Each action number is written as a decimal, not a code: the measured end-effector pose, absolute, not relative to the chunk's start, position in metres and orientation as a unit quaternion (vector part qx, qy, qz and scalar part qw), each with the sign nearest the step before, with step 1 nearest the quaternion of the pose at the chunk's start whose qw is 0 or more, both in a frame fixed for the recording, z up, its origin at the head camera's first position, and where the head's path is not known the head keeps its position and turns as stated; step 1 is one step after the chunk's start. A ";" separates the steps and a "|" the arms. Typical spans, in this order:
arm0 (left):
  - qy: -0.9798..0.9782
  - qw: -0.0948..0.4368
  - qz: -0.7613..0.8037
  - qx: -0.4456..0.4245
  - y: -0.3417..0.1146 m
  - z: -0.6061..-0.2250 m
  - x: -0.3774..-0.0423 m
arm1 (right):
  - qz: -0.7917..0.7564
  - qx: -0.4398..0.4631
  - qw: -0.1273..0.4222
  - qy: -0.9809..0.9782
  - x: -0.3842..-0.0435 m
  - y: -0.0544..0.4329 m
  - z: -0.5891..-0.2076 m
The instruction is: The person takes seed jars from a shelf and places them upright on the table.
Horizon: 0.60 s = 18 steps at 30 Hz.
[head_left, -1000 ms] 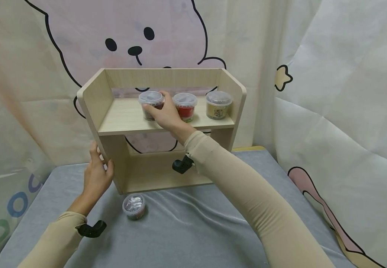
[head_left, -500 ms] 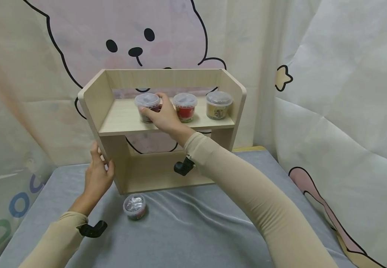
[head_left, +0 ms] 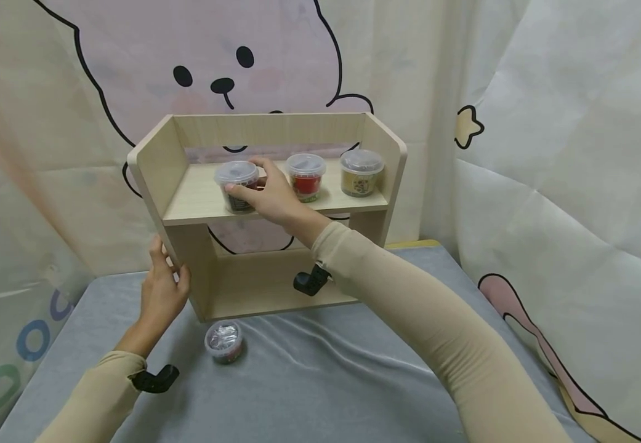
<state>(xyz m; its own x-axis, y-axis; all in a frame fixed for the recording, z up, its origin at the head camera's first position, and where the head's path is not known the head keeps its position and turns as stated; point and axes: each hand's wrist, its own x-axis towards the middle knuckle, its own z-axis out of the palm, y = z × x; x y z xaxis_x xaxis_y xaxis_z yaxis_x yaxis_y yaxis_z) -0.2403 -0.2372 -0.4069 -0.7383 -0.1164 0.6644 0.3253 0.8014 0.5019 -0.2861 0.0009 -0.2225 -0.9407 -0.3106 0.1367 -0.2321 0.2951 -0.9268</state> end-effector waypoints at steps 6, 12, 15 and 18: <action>-0.879 0.356 -0.310 -0.063 -0.238 -0.408 -0.240 | -0.588 -0.188 0.061 0.784 -0.280 0.006 -0.224; -0.878 0.355 -0.313 -0.064 -0.239 -0.408 -0.241 | -0.600 -0.205 0.075 0.769 -0.276 0.013 -0.223; -0.876 0.357 -0.316 -0.068 -0.239 -0.408 -0.242 | -0.603 -0.212 0.085 0.764 -0.272 0.017 -0.222; -0.875 0.358 -0.318 -0.070 -0.239 -0.410 -0.241 | -0.610 -0.222 0.095 0.755 -0.268 0.020 -0.222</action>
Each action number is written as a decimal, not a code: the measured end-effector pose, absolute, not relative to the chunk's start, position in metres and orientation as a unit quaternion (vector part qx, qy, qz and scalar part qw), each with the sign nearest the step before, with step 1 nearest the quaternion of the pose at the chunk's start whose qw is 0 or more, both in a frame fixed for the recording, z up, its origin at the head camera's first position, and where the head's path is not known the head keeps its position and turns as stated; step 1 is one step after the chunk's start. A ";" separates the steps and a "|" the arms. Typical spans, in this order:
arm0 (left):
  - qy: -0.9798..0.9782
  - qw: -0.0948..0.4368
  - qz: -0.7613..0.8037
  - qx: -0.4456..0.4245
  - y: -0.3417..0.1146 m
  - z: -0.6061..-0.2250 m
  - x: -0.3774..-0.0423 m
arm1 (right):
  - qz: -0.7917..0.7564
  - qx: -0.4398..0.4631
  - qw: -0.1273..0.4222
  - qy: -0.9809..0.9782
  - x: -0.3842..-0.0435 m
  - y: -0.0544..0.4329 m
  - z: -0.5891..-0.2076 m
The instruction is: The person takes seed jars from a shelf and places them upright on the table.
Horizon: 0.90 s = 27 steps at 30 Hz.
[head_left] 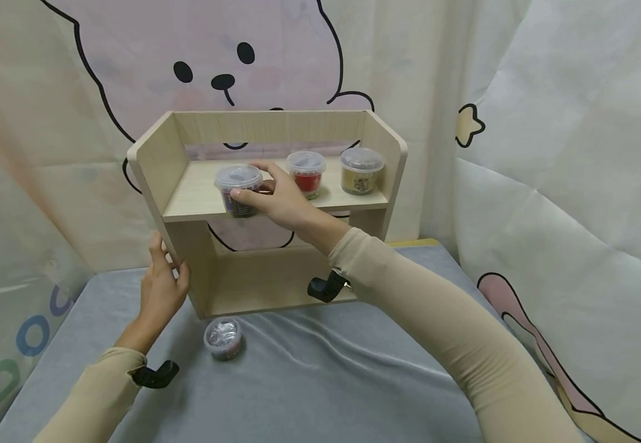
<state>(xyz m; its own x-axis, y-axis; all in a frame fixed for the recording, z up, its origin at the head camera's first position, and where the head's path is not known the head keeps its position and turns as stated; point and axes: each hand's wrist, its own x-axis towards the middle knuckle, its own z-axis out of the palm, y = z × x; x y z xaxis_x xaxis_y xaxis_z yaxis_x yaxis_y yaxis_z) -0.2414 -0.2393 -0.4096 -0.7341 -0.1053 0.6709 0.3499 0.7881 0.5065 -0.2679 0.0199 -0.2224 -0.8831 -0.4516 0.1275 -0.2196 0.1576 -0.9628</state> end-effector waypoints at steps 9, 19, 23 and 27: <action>-0.873 0.362 -0.319 -0.072 -0.240 -0.408 -0.241 | -0.609 -0.253 0.101 0.745 -0.255 0.030 -0.226; -0.875 0.357 -0.319 -0.069 -0.239 -0.408 -0.240 | -0.603 -0.309 0.082 0.731 -0.247 0.040 -0.241; -0.875 0.360 -0.317 -0.068 -0.239 -0.407 -0.241 | -0.602 -0.322 0.078 0.727 -0.244 0.044 -0.244; -0.876 0.356 -0.317 -0.063 -0.239 -0.407 -0.240 | -0.600 -0.328 0.076 0.726 -0.243 0.047 -0.251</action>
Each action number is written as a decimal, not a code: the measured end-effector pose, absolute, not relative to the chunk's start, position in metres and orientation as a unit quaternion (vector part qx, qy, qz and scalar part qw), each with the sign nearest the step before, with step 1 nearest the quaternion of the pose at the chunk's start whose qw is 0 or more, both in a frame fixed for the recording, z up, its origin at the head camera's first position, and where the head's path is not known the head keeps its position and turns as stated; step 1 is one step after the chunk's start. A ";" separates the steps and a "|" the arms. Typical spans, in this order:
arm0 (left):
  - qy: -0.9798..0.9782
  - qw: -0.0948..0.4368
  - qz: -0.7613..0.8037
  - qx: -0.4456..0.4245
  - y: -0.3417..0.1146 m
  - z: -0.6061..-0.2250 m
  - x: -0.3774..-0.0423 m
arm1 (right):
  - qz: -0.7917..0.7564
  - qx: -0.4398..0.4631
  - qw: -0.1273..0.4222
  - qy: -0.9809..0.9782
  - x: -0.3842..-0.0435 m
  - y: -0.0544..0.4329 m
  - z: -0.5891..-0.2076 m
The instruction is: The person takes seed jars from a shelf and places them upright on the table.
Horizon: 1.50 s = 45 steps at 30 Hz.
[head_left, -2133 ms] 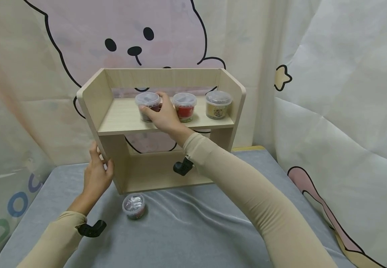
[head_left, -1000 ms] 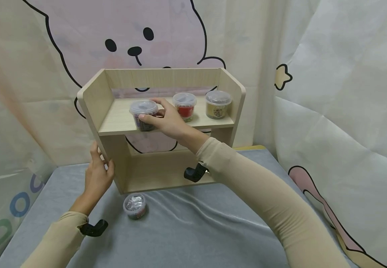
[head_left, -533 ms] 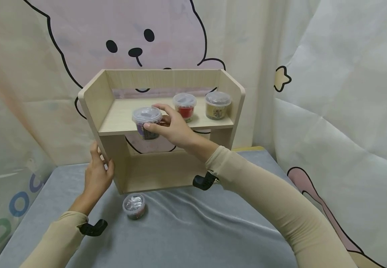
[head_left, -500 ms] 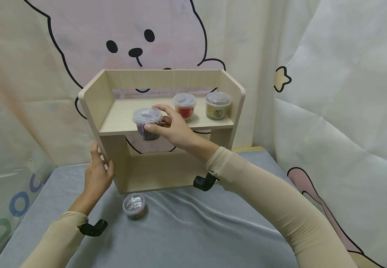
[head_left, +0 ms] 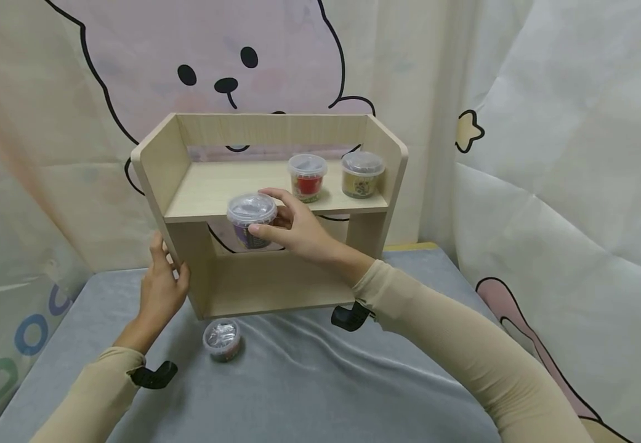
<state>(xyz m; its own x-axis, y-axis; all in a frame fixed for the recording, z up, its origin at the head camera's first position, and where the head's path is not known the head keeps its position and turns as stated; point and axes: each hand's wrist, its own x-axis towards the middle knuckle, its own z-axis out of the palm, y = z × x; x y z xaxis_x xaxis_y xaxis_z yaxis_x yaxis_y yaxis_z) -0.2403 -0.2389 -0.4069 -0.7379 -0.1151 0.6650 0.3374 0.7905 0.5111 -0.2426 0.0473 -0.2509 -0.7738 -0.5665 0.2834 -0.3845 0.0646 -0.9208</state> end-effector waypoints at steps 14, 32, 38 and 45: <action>-0.878 0.352 -0.318 -0.065 -0.240 -0.409 -0.241 | -0.603 -0.318 0.081 0.727 -0.239 0.055 -0.276; -0.876 0.357 -0.317 -0.067 -0.240 -0.410 -0.241 | -0.633 -0.320 0.119 0.695 -0.237 0.057 -0.319; -0.876 0.357 -0.318 -0.065 -0.240 -0.411 -0.241 | -0.639 -0.320 0.123 0.689 -0.236 0.057 -0.330; -0.877 0.355 -0.317 -0.064 -0.240 -0.410 -0.242 | -0.641 -0.299 0.134 0.694 -0.233 0.057 -0.343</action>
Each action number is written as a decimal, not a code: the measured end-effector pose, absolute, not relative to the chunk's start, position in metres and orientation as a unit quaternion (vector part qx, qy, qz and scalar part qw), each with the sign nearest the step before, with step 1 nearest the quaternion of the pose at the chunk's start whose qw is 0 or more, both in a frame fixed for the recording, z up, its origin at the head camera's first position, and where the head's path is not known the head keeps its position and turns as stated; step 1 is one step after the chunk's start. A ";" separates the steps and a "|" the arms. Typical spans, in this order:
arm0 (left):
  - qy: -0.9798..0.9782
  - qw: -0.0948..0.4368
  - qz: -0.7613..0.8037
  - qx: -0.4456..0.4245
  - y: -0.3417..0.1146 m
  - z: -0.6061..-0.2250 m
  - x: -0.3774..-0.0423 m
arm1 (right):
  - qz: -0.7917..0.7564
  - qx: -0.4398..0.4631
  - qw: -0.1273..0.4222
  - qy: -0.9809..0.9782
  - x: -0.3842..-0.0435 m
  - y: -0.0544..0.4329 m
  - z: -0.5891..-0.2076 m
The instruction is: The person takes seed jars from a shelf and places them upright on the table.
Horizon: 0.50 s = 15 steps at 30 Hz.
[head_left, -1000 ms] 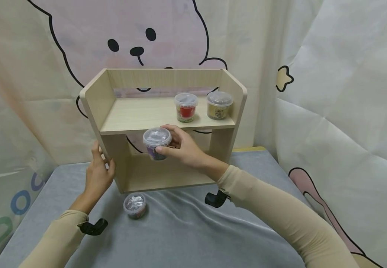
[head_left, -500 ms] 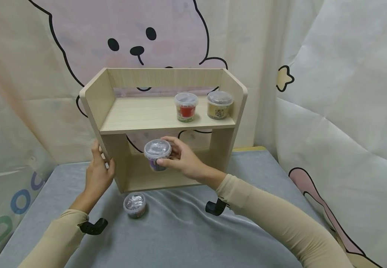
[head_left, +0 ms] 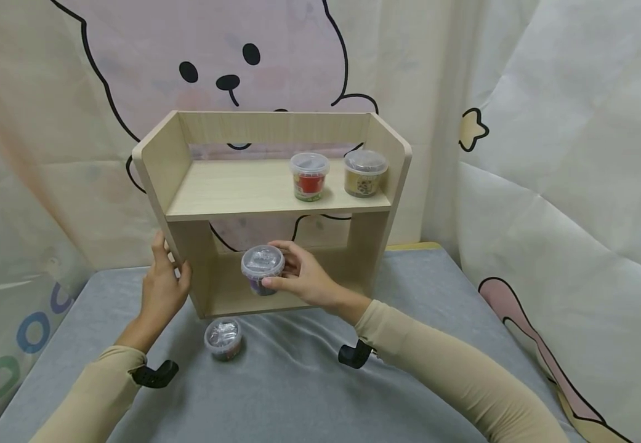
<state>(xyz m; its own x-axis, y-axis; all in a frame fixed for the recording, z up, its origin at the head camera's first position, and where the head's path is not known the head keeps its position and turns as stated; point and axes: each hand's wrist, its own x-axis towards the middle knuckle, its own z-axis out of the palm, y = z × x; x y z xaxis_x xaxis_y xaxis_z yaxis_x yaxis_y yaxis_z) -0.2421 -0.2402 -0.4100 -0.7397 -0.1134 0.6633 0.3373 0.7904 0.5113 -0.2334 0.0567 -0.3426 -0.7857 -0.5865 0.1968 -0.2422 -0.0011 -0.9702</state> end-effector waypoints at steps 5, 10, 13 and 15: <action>-0.878 0.354 -0.315 -0.062 -0.240 -0.409 -0.243 | -0.638 -0.299 0.149 0.694 -0.233 0.058 -0.356; -0.881 0.353 -0.310 -0.060 -0.240 -0.409 -0.243 | -0.638 -0.301 0.160 0.690 -0.233 0.058 -0.368; -0.882 0.351 -0.310 -0.055 -0.239 -0.409 -0.242 | -0.641 -0.296 0.161 0.689 -0.233 0.056 -0.376; -0.883 0.350 -0.310 -0.052 -0.239 -0.408 -0.242 | -0.643 -0.294 0.159 0.689 -0.232 0.055 -0.381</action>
<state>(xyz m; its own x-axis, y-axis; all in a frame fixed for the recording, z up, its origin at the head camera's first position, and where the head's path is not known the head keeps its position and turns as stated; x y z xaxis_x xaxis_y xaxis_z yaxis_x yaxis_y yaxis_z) -0.2416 -0.2391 -0.4084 -0.7501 -0.1241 0.6496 0.3090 0.8027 0.5101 -0.2324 0.0552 -0.3809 -0.7761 -0.6103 0.1587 -0.2011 0.0010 -0.9796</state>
